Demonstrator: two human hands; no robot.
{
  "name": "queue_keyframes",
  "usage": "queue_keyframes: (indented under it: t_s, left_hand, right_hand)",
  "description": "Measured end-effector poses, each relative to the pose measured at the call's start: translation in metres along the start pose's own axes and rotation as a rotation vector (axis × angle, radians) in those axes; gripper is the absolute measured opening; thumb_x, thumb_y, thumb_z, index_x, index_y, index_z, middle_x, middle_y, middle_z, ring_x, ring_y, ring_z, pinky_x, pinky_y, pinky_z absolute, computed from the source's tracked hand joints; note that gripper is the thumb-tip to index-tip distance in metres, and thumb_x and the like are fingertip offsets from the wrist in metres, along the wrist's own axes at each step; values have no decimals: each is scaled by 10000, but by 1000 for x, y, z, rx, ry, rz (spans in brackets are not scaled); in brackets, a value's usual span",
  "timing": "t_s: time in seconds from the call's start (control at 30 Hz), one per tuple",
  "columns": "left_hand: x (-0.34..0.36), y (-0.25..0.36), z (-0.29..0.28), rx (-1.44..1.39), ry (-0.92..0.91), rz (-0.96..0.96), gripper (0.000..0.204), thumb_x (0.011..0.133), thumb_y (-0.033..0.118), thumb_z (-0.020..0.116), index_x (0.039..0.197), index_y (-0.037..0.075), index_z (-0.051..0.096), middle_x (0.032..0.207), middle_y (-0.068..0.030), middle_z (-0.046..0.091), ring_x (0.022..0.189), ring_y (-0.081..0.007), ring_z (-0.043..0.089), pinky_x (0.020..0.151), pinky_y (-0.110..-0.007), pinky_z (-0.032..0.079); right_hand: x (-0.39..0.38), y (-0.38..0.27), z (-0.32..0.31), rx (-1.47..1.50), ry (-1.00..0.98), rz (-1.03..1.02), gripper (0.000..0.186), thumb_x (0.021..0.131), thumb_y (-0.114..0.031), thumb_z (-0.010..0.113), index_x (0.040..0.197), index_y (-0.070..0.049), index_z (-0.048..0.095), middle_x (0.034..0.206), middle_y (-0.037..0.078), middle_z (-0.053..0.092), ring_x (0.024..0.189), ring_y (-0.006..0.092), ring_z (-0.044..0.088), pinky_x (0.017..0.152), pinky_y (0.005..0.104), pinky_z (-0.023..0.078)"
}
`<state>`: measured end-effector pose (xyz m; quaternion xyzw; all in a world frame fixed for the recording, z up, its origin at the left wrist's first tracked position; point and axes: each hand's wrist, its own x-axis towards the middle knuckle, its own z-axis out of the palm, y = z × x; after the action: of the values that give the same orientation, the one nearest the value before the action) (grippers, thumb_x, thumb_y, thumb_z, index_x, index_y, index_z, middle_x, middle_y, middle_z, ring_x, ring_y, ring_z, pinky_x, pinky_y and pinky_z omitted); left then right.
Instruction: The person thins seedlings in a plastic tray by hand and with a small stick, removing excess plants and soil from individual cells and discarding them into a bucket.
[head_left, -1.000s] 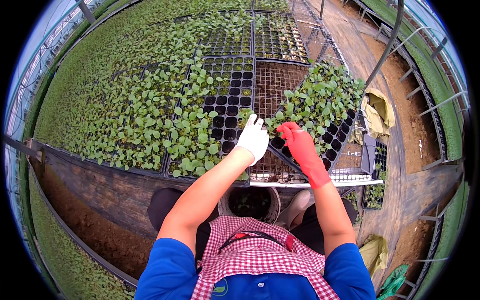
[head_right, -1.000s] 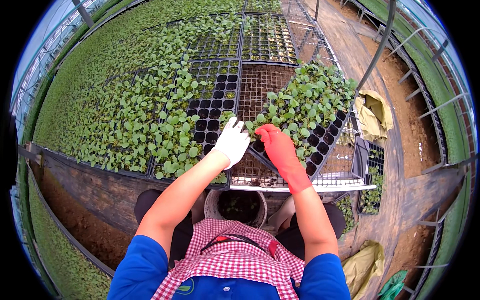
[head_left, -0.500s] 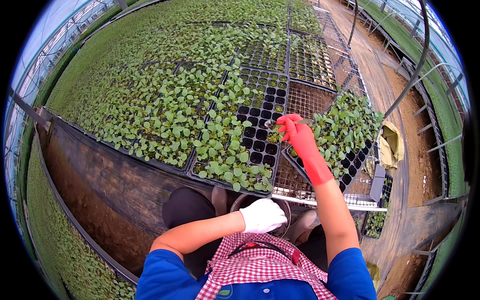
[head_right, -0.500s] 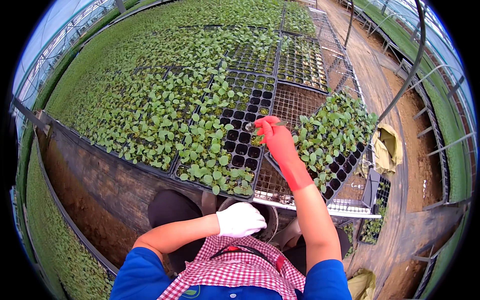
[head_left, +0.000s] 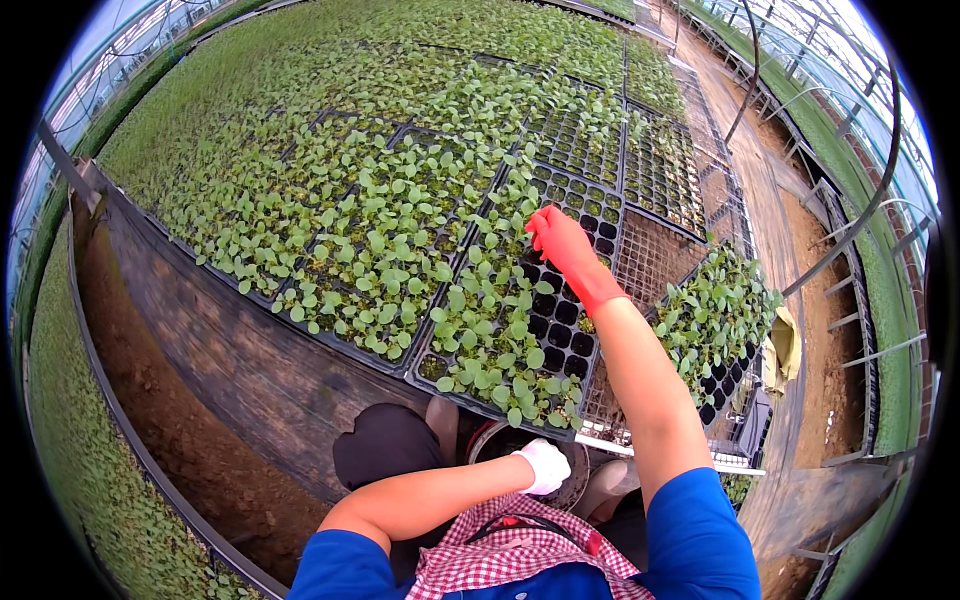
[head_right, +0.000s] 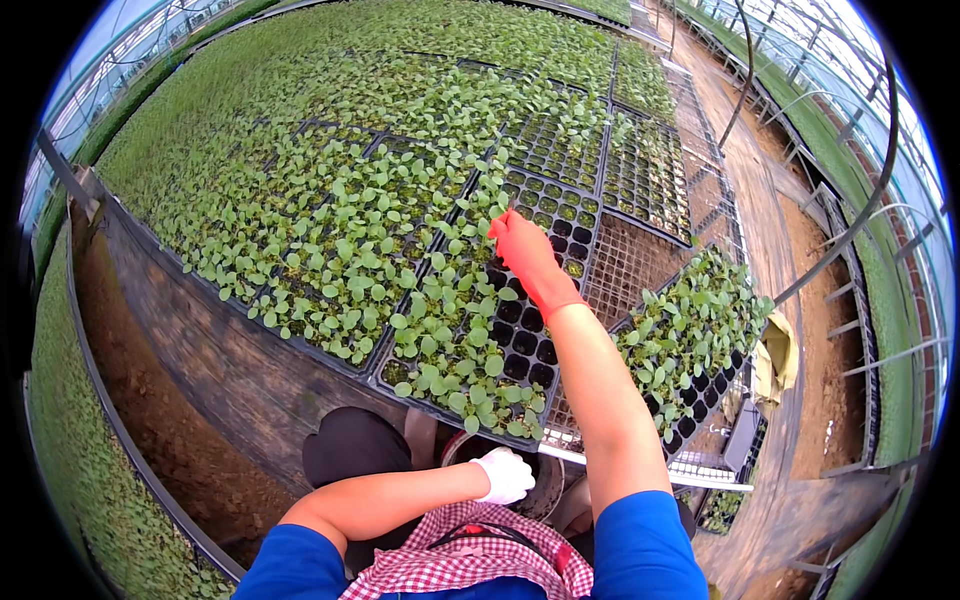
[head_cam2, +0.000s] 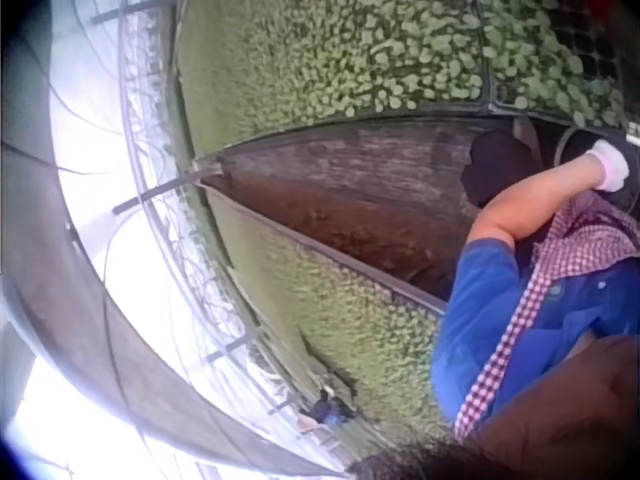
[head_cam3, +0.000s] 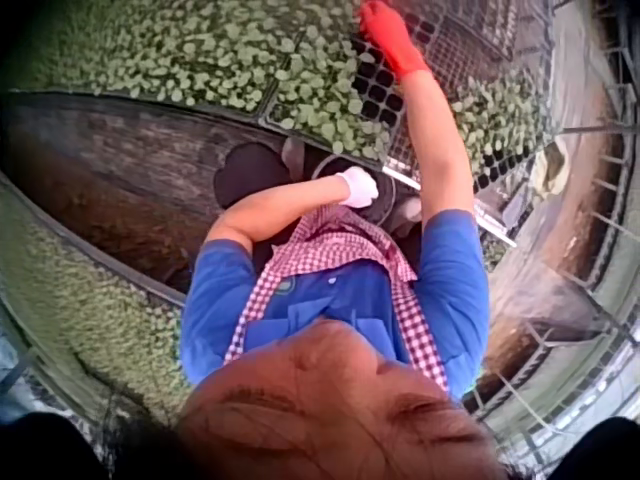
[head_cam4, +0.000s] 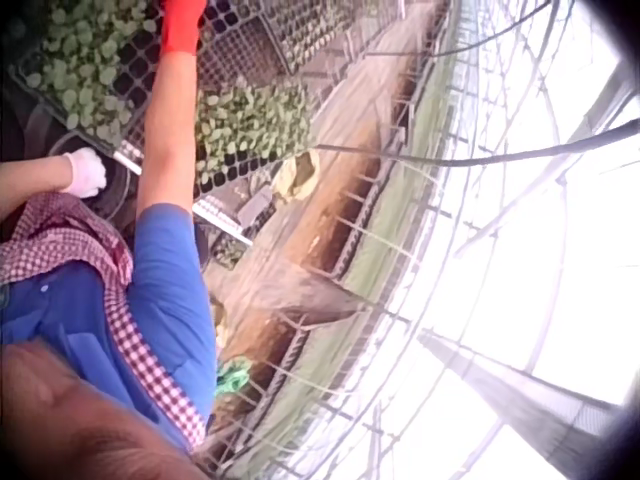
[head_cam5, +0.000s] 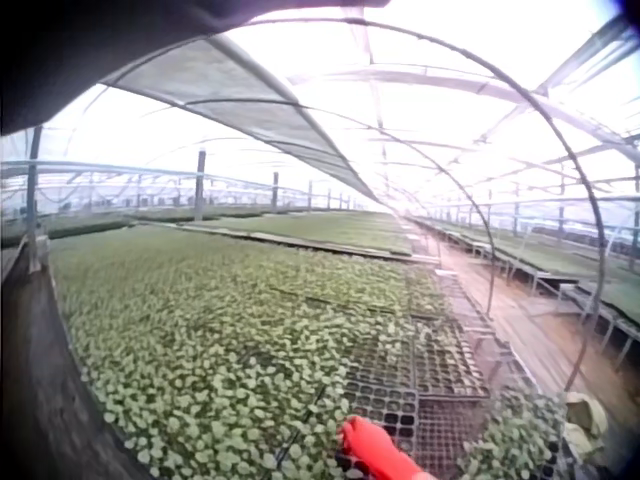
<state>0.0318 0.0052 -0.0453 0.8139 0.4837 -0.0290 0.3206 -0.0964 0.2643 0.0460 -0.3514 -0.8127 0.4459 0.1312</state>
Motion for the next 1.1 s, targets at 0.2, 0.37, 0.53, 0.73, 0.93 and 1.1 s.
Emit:
queue_keyframes:
  t_s: [0.2,0.37,0.53,0.73,0.93,1.1]
  left_hand:
    - [0,1,5,0,40,-9,253,813,253,541,786,62,707,825,-141,693,811,-316,672,744,-445,521]
    - [4,5,8,8,38,21,237,808,246,546,772,71,700,831,-130,688,822,-309,662,751,-440,514]
    - [2,4,4,25,4,7,232,800,237,548,786,69,708,855,-136,695,848,-305,667,751,-441,512]
    - [5,3,7,39,10,9,253,807,246,546,795,61,719,839,-136,699,825,-308,673,761,-442,514]
    - [5,3,-2,24,-26,-29,265,810,247,545,814,53,725,864,-148,704,836,-316,679,748,-440,522]
    - [5,6,-2,59,-20,7,267,809,253,546,817,55,726,855,-148,706,828,-318,681,747,-443,520]
  right_hand:
    - [27,8,20,-224,15,-89,263,966,-258,481,945,-17,584,759,75,631,613,167,567,589,324,475]
    - [33,45,49,13,124,4,247,962,-243,489,968,-16,585,760,75,635,603,160,576,551,308,476]
    - [14,63,31,566,91,197,274,993,-242,427,1016,-29,599,803,83,665,596,155,640,535,252,488]
    - [-11,81,50,735,198,49,275,1006,-227,416,1057,-46,618,821,71,678,625,145,661,516,236,490]
    - [-3,66,39,744,163,235,284,998,-211,392,1086,-39,601,859,92,677,667,173,673,526,257,498]
    - [11,43,27,427,114,216,279,953,-205,424,1021,-15,618,768,89,650,571,168,633,534,279,501]
